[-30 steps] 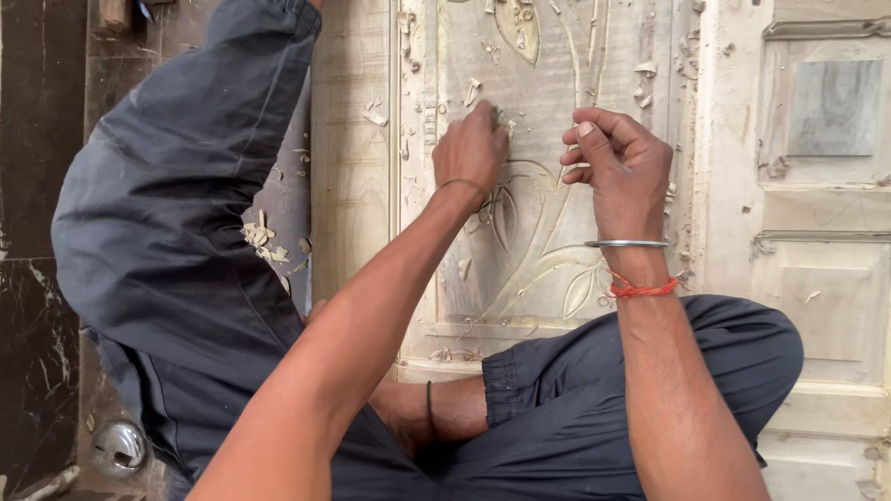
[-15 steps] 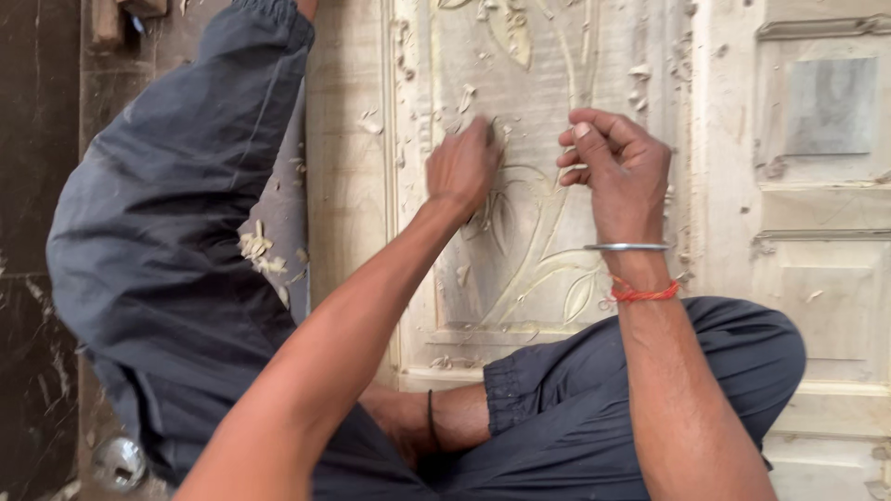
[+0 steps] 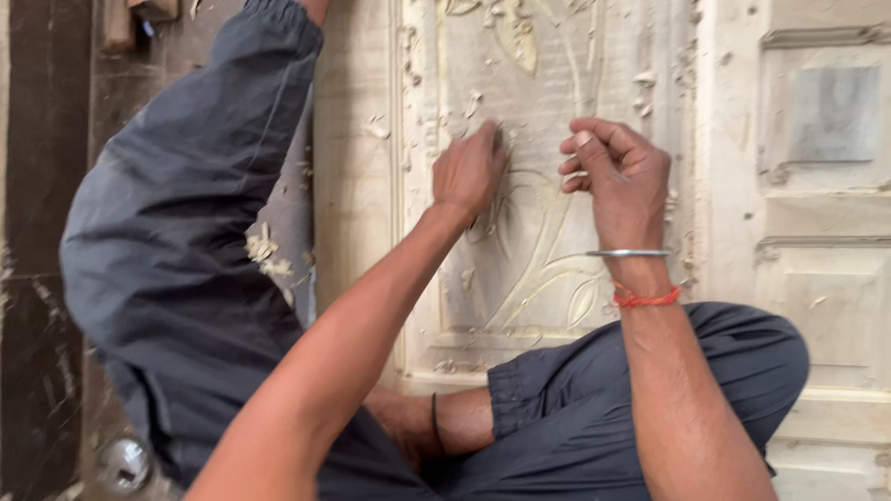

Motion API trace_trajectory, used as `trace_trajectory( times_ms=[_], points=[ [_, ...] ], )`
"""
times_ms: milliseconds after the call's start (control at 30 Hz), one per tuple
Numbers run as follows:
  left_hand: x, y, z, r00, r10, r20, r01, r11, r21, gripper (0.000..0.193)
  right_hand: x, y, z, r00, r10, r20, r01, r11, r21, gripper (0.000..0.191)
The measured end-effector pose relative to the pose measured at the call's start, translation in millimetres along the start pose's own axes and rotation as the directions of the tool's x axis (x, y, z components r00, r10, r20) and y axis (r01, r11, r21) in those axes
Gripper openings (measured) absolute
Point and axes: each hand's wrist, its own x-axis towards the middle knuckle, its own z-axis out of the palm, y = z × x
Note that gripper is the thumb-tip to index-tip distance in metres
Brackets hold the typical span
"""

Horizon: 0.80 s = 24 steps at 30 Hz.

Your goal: The person sits on the floor carving a floral relief pattern into a large wooden panel using a small carving tool, holding the panel steady with the other hand. Wood shavings accumulate around the work as they cut along the design, and they also rub the carved surface with a small sanding block.

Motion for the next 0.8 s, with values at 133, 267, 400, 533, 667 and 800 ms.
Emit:
trace_trajectory(
  times_ms=[133, 267, 400, 533, 667, 800],
  points=[
    [-1.7, 1.1, -3.7, 0.999, 0.016, 0.039, -0.018, 0.997, 0.07, 0.02, 0.2, -1.1, 0.9, 1.0, 0.015, 0.002, -0.015, 1.0, 0.0, 0.023],
    [-3.8, 4.2, -5.8, 0.996, -0.048, 0.069, 0.045, 0.998, 0.048, 0.021, -1.2, -1.4, 1.4, 1.0, 0.013, 0.017, -0.013, 1.0, 0.006, 0.023],
    [-4.5, 6.0, -8.5, 0.992, -0.021, 0.123, 0.013, 0.998, 0.067, 0.023, -1.7, -1.8, 0.2, 1.0, 0.0, 0.006, 0.0, 1.0, 0.017, 0.023],
    [-5.4, 6.4, -9.7, 0.999, 0.004, 0.053, -0.008, 0.996, 0.088, 0.023, -0.9, -1.6, -0.5, 1.0, 0.01, 0.021, -0.011, 1.0, 0.011, 0.023],
    [-7.8, 5.0, -9.9, 0.993, 0.011, 0.116, -0.017, 0.999, 0.045, 0.022, -0.7, -1.3, -0.3, 1.0, 0.006, 0.002, -0.006, 1.0, 0.02, 0.023],
    [-5.3, 5.9, -9.6, 0.997, 0.008, 0.083, -0.015, 0.995, 0.094, 0.02, -1.4, -1.3, -0.6, 1.0, -0.006, 0.024, 0.006, 1.0, 0.001, 0.022]
  ],
)
